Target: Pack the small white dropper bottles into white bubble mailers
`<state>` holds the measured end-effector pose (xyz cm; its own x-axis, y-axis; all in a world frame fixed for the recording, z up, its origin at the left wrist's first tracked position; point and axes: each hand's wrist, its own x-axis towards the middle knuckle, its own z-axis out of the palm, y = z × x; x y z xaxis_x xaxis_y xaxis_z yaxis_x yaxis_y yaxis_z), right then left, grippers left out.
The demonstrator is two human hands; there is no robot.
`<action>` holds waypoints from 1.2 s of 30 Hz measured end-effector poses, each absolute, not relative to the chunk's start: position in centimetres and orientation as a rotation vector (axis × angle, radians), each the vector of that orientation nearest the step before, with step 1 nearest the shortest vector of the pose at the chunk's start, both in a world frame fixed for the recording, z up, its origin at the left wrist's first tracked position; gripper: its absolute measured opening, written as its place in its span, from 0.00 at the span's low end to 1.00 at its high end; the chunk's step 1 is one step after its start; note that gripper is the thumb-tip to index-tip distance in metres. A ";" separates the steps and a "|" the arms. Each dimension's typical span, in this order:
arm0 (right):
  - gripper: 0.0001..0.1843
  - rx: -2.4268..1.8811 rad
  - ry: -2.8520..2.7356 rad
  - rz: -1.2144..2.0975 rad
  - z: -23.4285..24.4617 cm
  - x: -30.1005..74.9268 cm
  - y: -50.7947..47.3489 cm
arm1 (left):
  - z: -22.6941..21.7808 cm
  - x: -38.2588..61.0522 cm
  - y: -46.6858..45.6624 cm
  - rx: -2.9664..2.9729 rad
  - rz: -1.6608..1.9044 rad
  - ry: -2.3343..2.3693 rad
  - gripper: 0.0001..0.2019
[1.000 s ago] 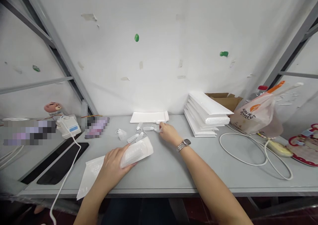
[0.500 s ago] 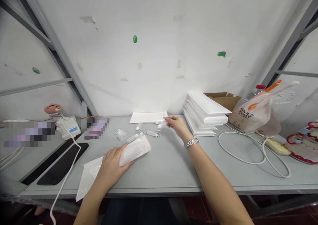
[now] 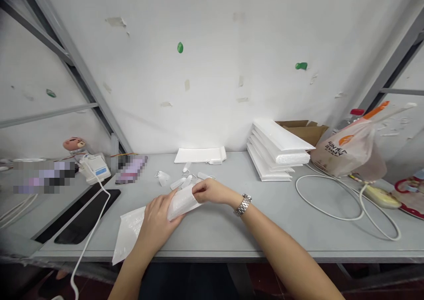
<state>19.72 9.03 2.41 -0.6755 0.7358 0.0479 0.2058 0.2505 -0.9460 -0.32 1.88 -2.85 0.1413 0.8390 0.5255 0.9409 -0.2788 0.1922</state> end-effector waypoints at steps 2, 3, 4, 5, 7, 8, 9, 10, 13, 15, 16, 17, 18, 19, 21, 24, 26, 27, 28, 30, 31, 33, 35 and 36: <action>0.11 -0.874 -1.973 1.416 3.0 21.0 9.6 | -2.8 -0.1 1.6 -2.283 -0.834 -1.735 0.28; 0.13 -0.913 -1.905 1.380 3.1 21.6 10.1 | -2.7 0.0 1.4 -2.313 -0.835 -1.722 0.29; 0.14 -0.986 -1.847 1.294 3.0 22.2 10.7 | -2.6 0.1 1.2 -2.345 -0.833 -1.708 0.29; 0.15 -1.086 -1.806 1.175 2.7 22.6 11.3 | -2.5 0.2 1.1 -2.379 -0.829 -1.693 0.30; 0.16 -1.303 -1.782 0.893 1.3 23.0 12.4 | -2.3 0.4 0.9 -2.438 -0.821 -1.671 0.30; 0.16 -1.379 -1.803 0.772 0.5 22.9 12.8 | -2.3 0.6 0.8 -2.458 -0.818 -1.666 0.31; 0.17 -1.421 -1.844 0.673 -0.4 22.7 13.1 | -2.2 0.7 0.8 -2.473 -0.815 -1.664 0.31; 0.17 -1.435 -1.898 0.591 -1.2 22.4 13.4 | -2.1 0.8 0.7 -2.485 -0.814 -1.663 0.31; 0.12 -1.402 -2.062 0.393 -2.6 21.6 13.7 | -2.0 1.0 0.7 -2.510 -0.814 -1.657 0.30; 0.07 -1.398 -2.125 0.303 -2.7 21.4 13.6 | -2.0 1.0 0.7 -2.518 -0.816 -1.655 0.30; 0.06 -1.400 -2.144 0.286 -2.6 21.4 13.6 | -2.0 0.9 0.7 -2.520 -0.816 -1.658 0.30; 0.05 -1.402 -2.158 0.283 -2.4 21.5 13.5 | -2.0 0.9 0.7 -2.520 -0.815 -1.665 0.30; 0.05 -1.405 -2.168 0.290 -2.2 21.6 13.4 | -2.0 0.8 0.7 -2.517 -0.812 -1.677 0.30; 0.05 -1.407 -2.177 0.301 -2.1 21.8 13.4 | -2.0 0.8 0.7 -2.511 -0.808 -1.692 0.30; 0.05 -1.410 -2.188 0.322 -1.9 22.0 13.2 | -2.0 0.7 0.7 -2.492 -0.801 -1.720 0.30; 0.04 -1.420 -2.171 0.329 -1.9 22.1 13.1 | -1.9 0.6 0.8 -2.469 -0.804 -1.727 0.30; 0.05 -1.418 -2.127 0.358 -1.9 22.1 13.2 | -1.9 0.4 0.9 -2.456 -0.799 -1.729 0.30; 0.06 -1.424 -2.087 0.401 -1.9 22.1 13.3 | -1.9 0.3 1.0 -2.446 -0.791 -1.737 0.29; 0.08 -1.436 -2.033 0.471 -1.8 22.2 13.4 | -1.9 0.2 1.0 -2.433 -0.780 -1.750 0.29; 0.11 -1.457 -1.896 0.698 -1.1 22.6 13.4 | -2.0 -0.2 1.2 -2.400 -0.756 -1.779 0.28; 0.13 -1.444 -1.828 0.836 -0.6 22.9 13.3 | -2.1 -0.5 1.2 -2.380 -0.745 -1.792 0.27; 0.15 -1.351 -1.756 1.089 0.7 23.6 13.0 | -2.2 -1.0 1.4 -2.329 -0.731 -1.815 0.27; 0.16 -1.210 -1.809 1.265 2.1 24.1 12.4 | -2.3 -1.4 1.5 -2.271 -0.716 -1.842 0.27; 0.16 -1.153 -1.870 1.314 2.6 24.3 12.1 | -2.4 -1.5 1.6 -2.247 -0.706 -1.857 0.27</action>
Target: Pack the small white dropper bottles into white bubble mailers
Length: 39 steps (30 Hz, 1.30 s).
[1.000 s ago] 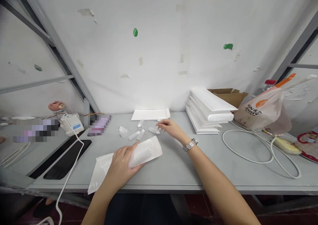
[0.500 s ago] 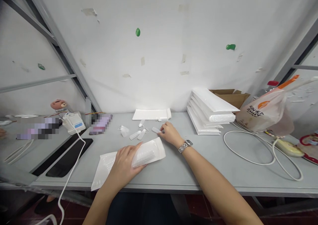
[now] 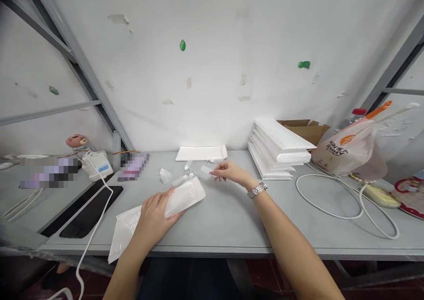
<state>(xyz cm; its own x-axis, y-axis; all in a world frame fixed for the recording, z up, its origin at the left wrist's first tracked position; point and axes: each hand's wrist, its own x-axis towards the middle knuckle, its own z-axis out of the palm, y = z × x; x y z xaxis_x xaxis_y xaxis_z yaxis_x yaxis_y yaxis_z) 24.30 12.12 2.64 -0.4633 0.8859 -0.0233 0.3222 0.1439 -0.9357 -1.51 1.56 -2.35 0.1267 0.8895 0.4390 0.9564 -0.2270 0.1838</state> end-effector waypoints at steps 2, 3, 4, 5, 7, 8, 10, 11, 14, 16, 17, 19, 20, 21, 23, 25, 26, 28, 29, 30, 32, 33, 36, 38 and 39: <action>0.15 -1.103 -2.006 1.340 3.3 24.3 11.6 | -2.4 -1.6 1.7 -2.226 -0.689 -1.873 0.27; 0.13 -1.111 -2.063 1.312 3.3 24.1 11.4 | -2.4 -1.5 1.7 -2.234 -0.682 -1.868 0.28; 0.12 -1.129 -2.107 1.262 3.2 23.8 11.2 | -2.4 -1.4 1.7 -2.249 -0.678 -1.855 0.27; 0.11 -1.145 -2.144 1.207 2.9 23.4 11.1 | -2.5 -1.2 1.8 -2.266 -0.676 -1.837 0.27; 0.09 -1.148 -2.195 1.119 2.3 22.4 10.8 | -2.6 -0.6 1.8 -2.295 -0.675 -1.805 0.28; 0.07 -1.139 -2.206 1.099 1.9 22.0 10.7 | -2.6 -0.3 1.9 -2.301 -0.677 -1.795 0.29; 0.06 -1.116 -2.217 1.085 1.5 21.1 10.3 | -2.8 0.2 1.9 -2.307 -0.691 -1.781 0.30; 0.08 -1.109 -2.223 1.063 1.3 20.8 10.1 | -2.8 0.4 1.9 -2.310 -0.701 -1.776 0.31; 0.13 -1.042 -2.271 0.978 1.1 20.2 9.6 | -2.9 0.8 2.0 -2.306 -0.726 -1.771 0.32; 0.15 -0.925 -2.297 1.057 1.1 20.0 9.3 | -2.9 0.9 2.0 -2.292 -0.741 -1.779 0.31; 0.15 -0.859 -2.297 1.147 1.2 19.9 9.2 | -2.8 0.9 2.0 -2.286 -0.752 -1.778 0.31; 0.15 -0.758 -2.275 1.314 1.4 19.9 9.0 | -2.8 0.9 2.0 -2.281 -0.779 -1.770 0.29; 0.15 -0.735 -2.266 1.348 1.6 20.0 9.0 | -2.8 0.9 2.0 -2.280 -0.793 -1.765 0.29; 0.14 -0.729 -2.256 1.337 1.9 20.1 9.0 | -2.7 0.9 1.9 -2.276 -0.805 -1.764 0.28; 0.12 -0.749 -2.200 1.222 2.5 20.4 8.9 | -2.7 0.9 1.9 -2.243 -0.830 -1.778 0.28; 0.11 -0.818 -2.034 1.054 2.9 20.6 8.9 | -2.7 0.7 1.9 -2.173 -0.867 -1.802 0.28; 0.12 -0.874 -1.913 0.984 3.0 20.7 8.9 | -2.6 0.6 1.9 -2.123 -0.893 -1.814 0.28; 0.18 -0.970 -1.689 0.934 3.0 20.5 8.6 | -2.1 0.6 2.1 -1.994 -0.972 -1.840 0.27; 0.22 -0.991 -1.624 0.961 2.9 20.3 8.3 | -1.7 0.7 2.1 -1.923 -1.025 -1.855 0.27; 0.26 -0.991 -1.602 1.016 2.8 19.9 7.9 | -1.2 1.0 2.2 -1.856 -1.088 -1.869 0.28; 0.33 -0.941 -1.649 1.140 3.1 19.1 6.9 | 0.1 2.0 2.1 -1.779 -1.229 -1.875 0.31; 0.33 -0.908 -1.679 1.189 3.5 18.6 6.3 | 0.9 2.6 2.0 -1.792 -1.299 -1.846 0.33; 0.25 -0.828 -1.671 1.204 5.8 17.7 4.7 | 2.8 4.4 1.3 -2.104 -1.355 -1.650 0.41; 0.22 -0.809 -1.635 1.115 7.6 17.9 4.3 | 3.5 5.0 0.8 -2.306 -1.425 -1.637 0.47; 0.20 -0.812 -1.636 1.073 8.4 18.2 4.3 | 3.7 4.9 0.7 -2.388 -1.511 -1.650 0.49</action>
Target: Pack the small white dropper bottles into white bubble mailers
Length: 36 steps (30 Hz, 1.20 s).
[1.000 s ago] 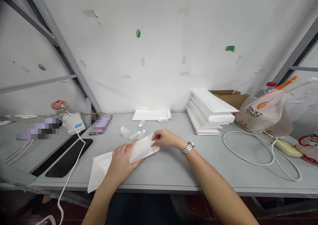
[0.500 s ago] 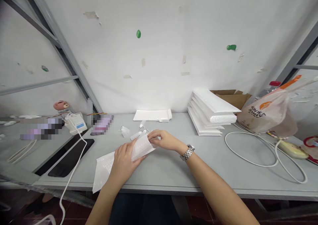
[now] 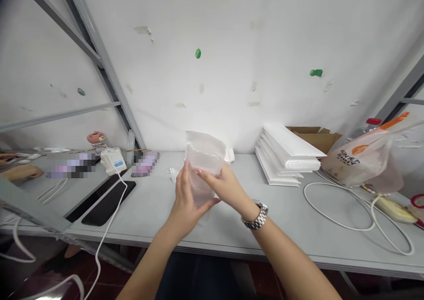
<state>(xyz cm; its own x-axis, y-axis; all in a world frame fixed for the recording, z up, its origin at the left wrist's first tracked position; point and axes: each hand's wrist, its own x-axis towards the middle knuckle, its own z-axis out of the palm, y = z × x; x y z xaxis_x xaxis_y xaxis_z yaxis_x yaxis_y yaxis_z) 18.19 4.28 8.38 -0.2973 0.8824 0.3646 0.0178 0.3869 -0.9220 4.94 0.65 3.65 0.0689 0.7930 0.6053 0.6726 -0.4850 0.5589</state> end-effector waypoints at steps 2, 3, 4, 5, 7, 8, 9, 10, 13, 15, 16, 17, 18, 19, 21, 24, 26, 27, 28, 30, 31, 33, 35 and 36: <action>0.17 -0.833 -1.677 1.036 9.3 19.0 4.6 | 3.6 4.5 0.6 1.977 1.410 1.330 0.48; 0.15 -0.848 -1.707 1.039 9.4 19.4 4.8 | 3.4 4.2 0.7 1.847 1.425 1.229 0.46; 0.14 -0.867 -1.732 1.046 9.4 19.7 5.1 | 3.3 4.0 0.9 1.708 1.446 1.127 0.44; 0.14 -0.889 -1.749 1.054 9.3 19.9 5.3 | 3.2 3.8 1.1 1.563 1.478 1.044 0.44; 0.14 -0.924 -1.745 1.068 8.9 20.1 5.5 | 3.2 3.6 1.7 1.280 1.542 0.977 0.44; 0.14 -0.921 -1.735 1.078 8.7 20.1 5.6 | 3.3 3.5 2.0 1.159 1.568 0.988 0.45; 0.14 -0.900 -1.720 1.090 8.7 20.0 5.5 | 3.5 3.5 2.3 1.070 1.581 1.011 0.46; 0.14 -0.862 -1.706 1.102 8.8 19.9 5.5 | 3.8 3.4 2.6 1.022 1.581 1.027 0.46; 0.15 -0.721 -1.708 1.109 9.2 19.4 5.3 | 4.6 3.3 3.0 1.137 1.577 0.991 0.40; 0.19 -0.674 -1.716 1.094 9.3 18.9 5.2 | 4.9 3.3 3.0 1.324 1.556 0.952 0.37; 0.21 -0.670 -1.709 1.082 9.2 18.7 5.1 | 4.9 3.4 2.9 1.409 1.532 0.944 0.36; 0.22 -0.672 -1.693 1.072 9.0 18.4 5.1 | 4.8 3.5 2.8 1.476 1.502 0.944 0.37; 0.23 -0.671 -1.674 1.070 8.7 18.2 5.0 | 4.7 3.7 2.7 1.521 1.470 0.951 0.36; 0.23 -0.666 -1.655 1.073 8.4 17.9 4.9 | 4.6 3.8 2.6 1.539 1.455 0.967 0.36; 0.23 -0.658 -1.626 1.093 7.9 17.8 4.8 | 4.6 3.8 2.5 1.512 1.484 1.020 0.33; 0.19 -0.688 -1.622 1.078 8.1 18.1 4.7 | 5.1 3.3 2.3 1.414 1.489 1.145 0.27; 0.17 -0.701 -1.679 0.978 8.9 18.7 4.6 | 5.7 2.9 2.0 1.378 1.428 1.218 0.23; 0.17 -0.691 -1.736 0.898 9.5 19.0 4.6 | 5.9 2.7 1.8 1.368 1.397 1.241 0.21; 0.17 -0.666 -1.804 0.806 10.1 19.3 4.5 | 6.2 2.6 1.7 1.363 1.372 1.249 0.20; 0.17 -0.589 -1.961 0.626 11.4 19.9 4.2 | 6.5 2.5 1.3 1.356 1.333 1.240 0.20; 0.17 -0.554 -2.047 0.559 12.0 20.2 4.0 | 6.6 2.5 1.2 1.353 1.322 1.229 0.20; 0.16 -0.523 -2.223 0.493 13.1 20.8 3.6 | 6.6 2.4 1.0 1.351 1.315 1.202 0.21; 0.15 -0.537 -2.351 0.482 13.7 21.2 3.1 | 6.4 2.4 0.8 1.359 1.317 1.198 0.21; 0.14 -0.558 -2.365 0.481 13.9 21.4 2.8 | 6.3 2.4 0.7 1.379 1.313 1.209 0.21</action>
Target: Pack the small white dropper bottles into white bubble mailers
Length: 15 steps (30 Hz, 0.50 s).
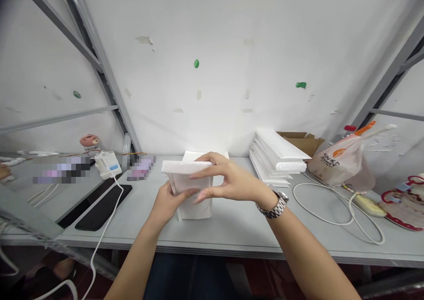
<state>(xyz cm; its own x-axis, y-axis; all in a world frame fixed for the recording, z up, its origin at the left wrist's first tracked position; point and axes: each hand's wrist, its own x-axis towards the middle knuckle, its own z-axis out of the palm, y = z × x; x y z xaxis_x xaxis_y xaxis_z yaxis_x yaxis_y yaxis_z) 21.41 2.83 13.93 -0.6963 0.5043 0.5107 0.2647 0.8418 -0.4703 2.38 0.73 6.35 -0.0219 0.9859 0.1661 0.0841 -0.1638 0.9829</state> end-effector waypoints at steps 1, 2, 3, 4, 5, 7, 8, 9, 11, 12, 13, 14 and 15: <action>0.13 -0.583 -2.345 0.483 14.1 21.5 2.6 | 6.2 2.4 0.6 1.421 1.305 1.223 0.20; 0.11 -0.609 -2.303 0.487 14.1 21.5 2.3 | 6.1 2.4 0.4 1.484 1.301 1.241 0.19; 0.10 -0.634 -2.258 0.487 14.2 21.5 2.0 | 5.9 2.4 0.2 1.568 1.304 1.263 0.18; 0.09 -0.655 -2.236 0.475 14.2 21.4 1.7 | 5.8 2.5 0.0 1.670 1.318 1.285 0.16; 0.10 -0.674 -2.250 0.446 14.3 21.2 1.3 | 5.7 2.6 -0.2 1.786 1.338 1.303 0.14; 0.13 -0.702 -2.367 0.290 14.5 21.0 0.5 | 5.5 2.7 -0.6 2.022 1.380 1.329 0.11; 0.12 -0.716 -2.430 0.157 14.6 21.0 0.0 | 5.5 2.7 -0.7 2.132 1.400 1.332 0.10; 0.11 -0.734 -2.469 0.004 14.7 21.2 -0.3 | 5.5 2.7 -0.9 2.228 1.424 1.325 0.10; 0.11 -0.766 -2.428 -0.308 15.1 22.3 -0.9 | 5.4 2.5 -1.1 2.341 1.518 1.326 0.14; 0.11 -0.790 -2.341 -0.454 15.3 23.2 -1.0 | 5.3 2.2 -1.1 2.340 1.609 1.352 0.17; 0.10 -0.829 -2.218 -0.590 15.5 24.3 -1.0 | 5.1 2.0 -1.0 2.301 1.715 1.397 0.21; 0.09 -0.861 -2.061 -0.724 15.8 25.7 -0.9 | 4.7 1.6 -0.8 2.196 1.904 1.463 0.23; 0.08 -0.889 -1.879 -0.856 15.9 27.1 -0.7 | 4.1 1.3 -0.5 2.067 2.085 1.538 0.24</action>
